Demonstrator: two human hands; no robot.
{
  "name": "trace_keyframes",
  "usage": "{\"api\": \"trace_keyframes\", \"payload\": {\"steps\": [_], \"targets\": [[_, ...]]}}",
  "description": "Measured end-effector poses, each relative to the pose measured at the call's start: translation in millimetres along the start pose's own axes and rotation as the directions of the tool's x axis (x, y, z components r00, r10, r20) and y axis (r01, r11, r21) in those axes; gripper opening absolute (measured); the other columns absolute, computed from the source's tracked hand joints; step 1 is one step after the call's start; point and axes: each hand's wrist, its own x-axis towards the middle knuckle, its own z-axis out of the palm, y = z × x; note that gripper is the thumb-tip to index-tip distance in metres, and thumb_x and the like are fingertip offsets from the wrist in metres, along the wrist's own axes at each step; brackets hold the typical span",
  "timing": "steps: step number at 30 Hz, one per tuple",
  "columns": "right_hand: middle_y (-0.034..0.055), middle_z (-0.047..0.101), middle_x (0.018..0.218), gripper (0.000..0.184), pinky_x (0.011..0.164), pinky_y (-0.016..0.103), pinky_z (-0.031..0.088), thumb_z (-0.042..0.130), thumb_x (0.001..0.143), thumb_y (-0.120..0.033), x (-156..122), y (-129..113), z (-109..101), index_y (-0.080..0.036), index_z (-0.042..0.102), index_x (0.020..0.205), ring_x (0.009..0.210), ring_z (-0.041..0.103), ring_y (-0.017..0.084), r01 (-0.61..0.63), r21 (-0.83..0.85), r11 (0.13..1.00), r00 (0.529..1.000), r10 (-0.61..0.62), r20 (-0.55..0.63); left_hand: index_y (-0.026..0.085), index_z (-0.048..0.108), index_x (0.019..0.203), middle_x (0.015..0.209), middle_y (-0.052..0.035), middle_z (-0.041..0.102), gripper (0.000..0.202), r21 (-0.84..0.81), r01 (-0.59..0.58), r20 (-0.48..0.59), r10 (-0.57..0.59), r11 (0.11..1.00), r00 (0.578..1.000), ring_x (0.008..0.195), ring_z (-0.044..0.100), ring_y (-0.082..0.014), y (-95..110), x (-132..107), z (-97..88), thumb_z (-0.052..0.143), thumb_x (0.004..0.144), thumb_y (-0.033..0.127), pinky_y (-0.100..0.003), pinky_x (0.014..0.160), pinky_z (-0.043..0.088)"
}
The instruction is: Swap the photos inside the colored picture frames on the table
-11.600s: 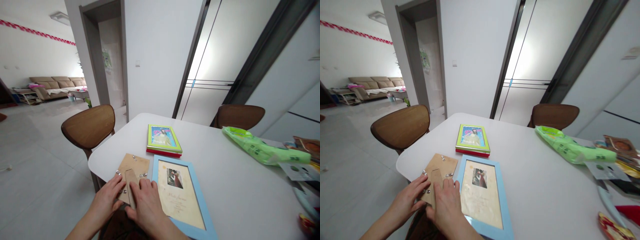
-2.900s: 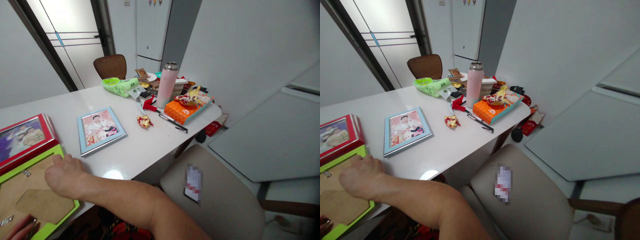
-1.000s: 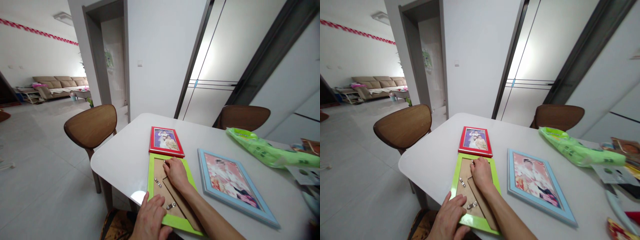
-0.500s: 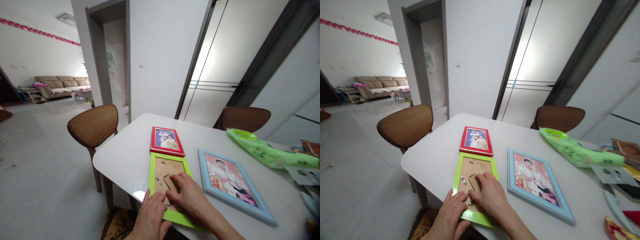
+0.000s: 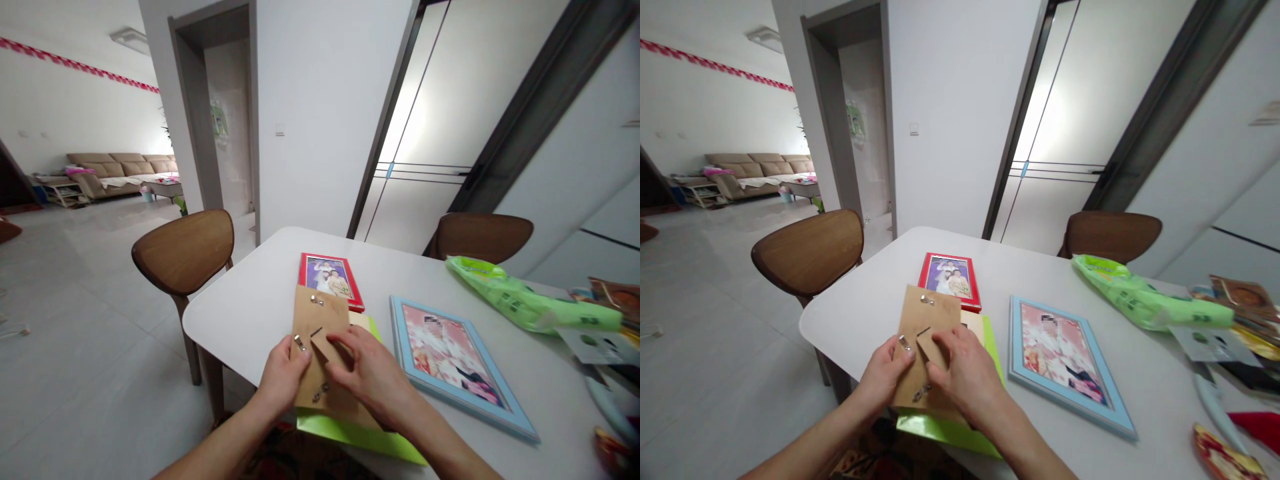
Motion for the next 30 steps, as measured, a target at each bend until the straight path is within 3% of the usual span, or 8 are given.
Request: {"api": "trace_keyframes", "payload": {"steps": [3, 9, 17, 21, 23, 25, 27, 30], "targets": [[0.0064, 0.057, 0.092, 0.032, 0.071, 0.028, 0.041, 0.049, 0.071, -0.035, -6.3, 14.9, 1.6, -0.02, 0.055, 0.099, 0.077, 0.054, 0.016, 0.012, 0.063, 0.998, 0.998, -0.008, -0.055, 0.012, 0.049, 0.095, 0.082, -0.0064, 0.065, 0.031, -0.019, 0.056, -0.022, -0.056, 0.998, 0.998, 0.074, 0.062, -0.0209, 4.8, 1.2, -19.4, 0.051, 0.073, 0.034, -0.029, 0.065, 0.049], [0.0136, 0.061, 0.087, 0.043, 0.069, 0.034, 0.041, 0.043, 0.073, -0.037, -31.4, 82.5, 12.1, -0.009, 0.052, 0.104, 0.077, 0.056, 0.023, -0.315, -0.218, 0.924, 0.947, 0.32, -0.01, 0.012, 0.052, 0.088, 0.074, -0.005, 0.065, 0.029, 0.11, 0.141, -0.097, -0.13, 0.984, 0.987, 0.066, 0.062, -0.0214, 6.9, -0.3, -83.8, 0.055, 0.069, 0.033, -0.029, 0.058, 0.049], [0.0139, 0.061, 0.089, 0.051, 0.07, 0.031, 0.039, 0.044, 0.064, -0.02, -32.2, 83.4, 22.4, -0.005, 0.045, 0.113, 0.08, 0.056, 0.023, -0.372, -0.144, 0.917, 0.928, 0.363, -0.089, 0.009, 0.041, 0.115, 0.096, -0.0109, 0.058, 0.057, 0.519, 0.071, -0.287, 0.096, 0.852, 0.953, 0.094, 0.051, -0.0316, -7.0, 16.0, -117.1, 0.057, 0.061, 0.02, -0.05, 0.086, 0.033], [0.0034, 0.059, 0.07, 0.061, 0.06, 0.029, 0.041, 0.046, 0.062, -0.02, -33.1, 73.8, 13.5, -0.012, 0.036, 0.121, 0.061, 0.056, 0.018, -0.485, 0.271, 0.832, 0.858, 0.512, -0.035, 0.012, 0.045, 0.112, 0.123, -0.0115, 0.041, 0.052, 0.637, -0.067, -0.218, 0.263, 0.768, 0.94, 0.117, 0.03, -0.0276, -6.4, 8.8, -89.9, 0.054, 0.061, 0.017, -0.043, 0.1, 0.017], [-0.0004, 0.059, 0.065, 0.067, 0.053, 0.028, 0.042, 0.045, 0.063, -0.022, -34.6, 65.0, 7.9, -0.017, 0.026, 0.128, 0.05, 0.055, 0.015, -0.505, 0.59, 0.63, 0.822, 0.56, 0.107, 0.015, 0.046, 0.11, 0.124, -0.009, 0.041, 0.048, 0.664, -0.162, -0.113, 0.313, 0.73, 0.943, 0.117, 0.031, -0.0238, -4.4, -1.6, -59.9, 0.053, 0.063, 0.015, -0.04, 0.101, 0.019], [-0.001, 0.061, 0.068, 0.072, 0.049, 0.027, 0.042, 0.046, 0.065, -0.023, -35.5, 54.1, 2.0, -0.023, 0.018, 0.131, 0.047, 0.055, 0.014, -0.475, 0.796, 0.374, 0.808, 0.545, 0.225, 0.017, 0.044, 0.113, 0.126, -0.0091, 0.04, 0.048, 0.681, -0.338, 0.115, 0.362, 0.65, 0.925, 0.117, 0.032, -0.024, -2.0, -13.2, -23.4, 0.052, 0.066, 0.015, -0.043, 0.099, 0.023], [-0.0004, 0.063, 0.076, 0.076, 0.051, 0.027, 0.044, 0.051, 0.064, -0.024, -35.5, 43.5, -3.6, -0.027, 0.015, 0.131, 0.05, 0.057, 0.015, -0.422, 0.88, 0.218, 0.815, 0.516, 0.263, 0.016, 0.04, 0.116, 0.128, -0.0113, 0.037, 0.057, 0.635, -0.475, 0.314, 0.359, 0.609, 0.879, 0.117, 0.032, -0.026, 0.5, -22.3, 11.8, 0.06, 0.063, 0.019, -0.044, 0.098, 0.026], [-0.0014, 0.064, 0.079, 0.079, 0.055, 0.027, 0.045, 0.056, 0.063, -0.025, -34.4, 34.3, -9.1, -0.03, 0.016, 0.13, 0.054, 0.058, 0.014, -0.372, 0.909, 0.188, 0.845, 0.475, 0.247, 0.013, 0.039, 0.115, 0.125, -0.0141, 0.038, 0.063, 0.586, -0.601, 0.431, 0.419, 0.543, 0.799, 0.113, 0.036, -0.029, 4.8, -26.9, 47.0, 0.065, 0.059, 0.026, -0.044, 0.094, 0.031]]}}
